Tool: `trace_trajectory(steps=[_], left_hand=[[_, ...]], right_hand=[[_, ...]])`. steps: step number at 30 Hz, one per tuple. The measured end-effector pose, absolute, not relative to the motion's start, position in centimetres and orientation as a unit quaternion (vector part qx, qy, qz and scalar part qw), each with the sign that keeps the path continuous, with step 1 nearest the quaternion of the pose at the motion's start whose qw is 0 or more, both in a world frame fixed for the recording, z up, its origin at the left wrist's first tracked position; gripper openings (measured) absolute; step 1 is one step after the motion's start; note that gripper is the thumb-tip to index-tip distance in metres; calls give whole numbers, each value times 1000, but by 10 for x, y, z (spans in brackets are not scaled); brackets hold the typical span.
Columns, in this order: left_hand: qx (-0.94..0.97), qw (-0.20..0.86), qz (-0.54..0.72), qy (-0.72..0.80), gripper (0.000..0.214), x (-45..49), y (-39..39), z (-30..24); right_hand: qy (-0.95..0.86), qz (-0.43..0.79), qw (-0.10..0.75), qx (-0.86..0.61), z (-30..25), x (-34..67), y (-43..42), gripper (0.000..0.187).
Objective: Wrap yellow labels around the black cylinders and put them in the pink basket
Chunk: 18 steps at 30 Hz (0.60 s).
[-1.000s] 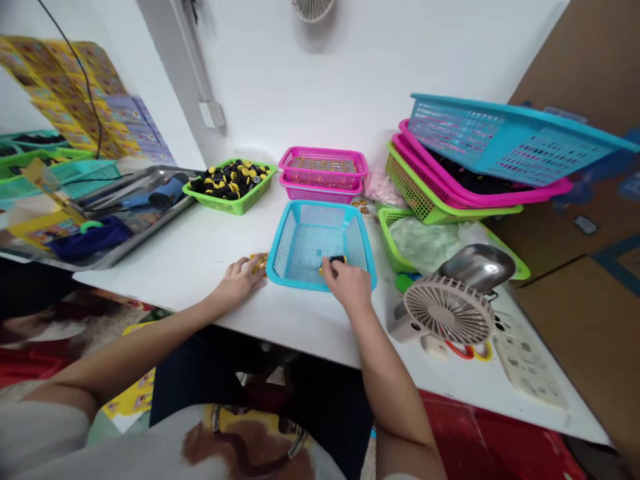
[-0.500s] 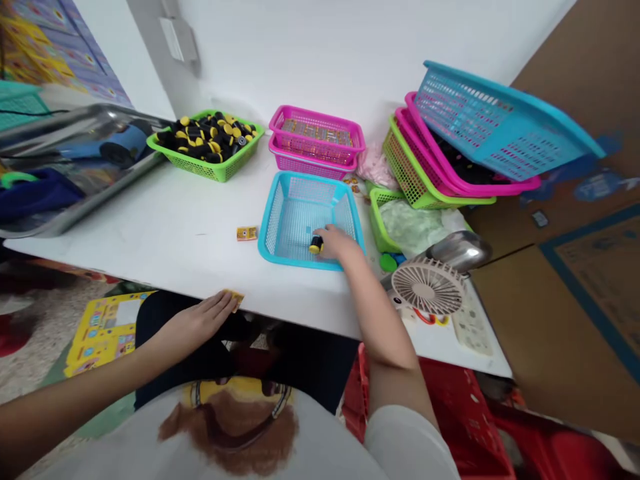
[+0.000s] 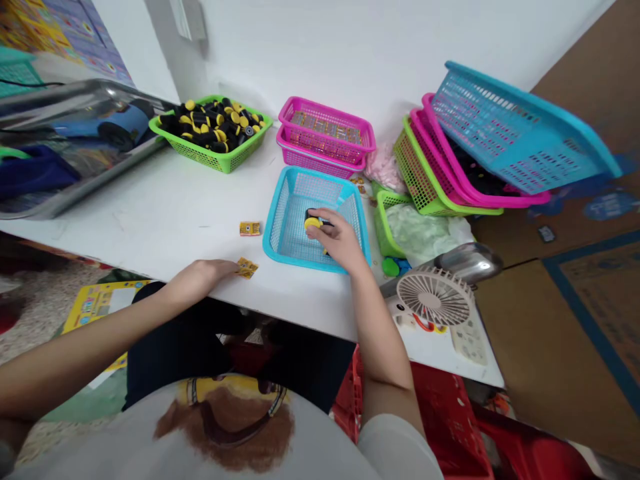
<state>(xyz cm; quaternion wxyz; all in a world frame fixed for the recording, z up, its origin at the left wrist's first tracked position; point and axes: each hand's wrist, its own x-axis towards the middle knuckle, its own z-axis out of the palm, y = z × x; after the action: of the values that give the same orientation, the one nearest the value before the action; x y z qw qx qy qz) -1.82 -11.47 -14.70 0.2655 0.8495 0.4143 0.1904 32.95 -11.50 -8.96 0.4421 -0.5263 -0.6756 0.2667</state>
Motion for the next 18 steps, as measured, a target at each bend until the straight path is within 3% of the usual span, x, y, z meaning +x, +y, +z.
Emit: trace_trajectory(steps=[4, 8, 12, 18], left_hand=[[798, 313, 326, 398, 25, -10, -116, -111], [754, 364, 433, 334, 22, 26, -111, -68], [770, 399, 427, 256, 23, 76, -95, -48], [873, 280, 362, 167, 42, 118, -69, -75]], right_hand=[[-613, 253, 585, -467, -100, 329, -124, 57], [-591, 92, 623, -504, -107, 321, -136, 42], [-584, -22, 621, -523, -109, 316, -154, 33], [-552, 39, 692, -463, -110, 322, -163, 41]])
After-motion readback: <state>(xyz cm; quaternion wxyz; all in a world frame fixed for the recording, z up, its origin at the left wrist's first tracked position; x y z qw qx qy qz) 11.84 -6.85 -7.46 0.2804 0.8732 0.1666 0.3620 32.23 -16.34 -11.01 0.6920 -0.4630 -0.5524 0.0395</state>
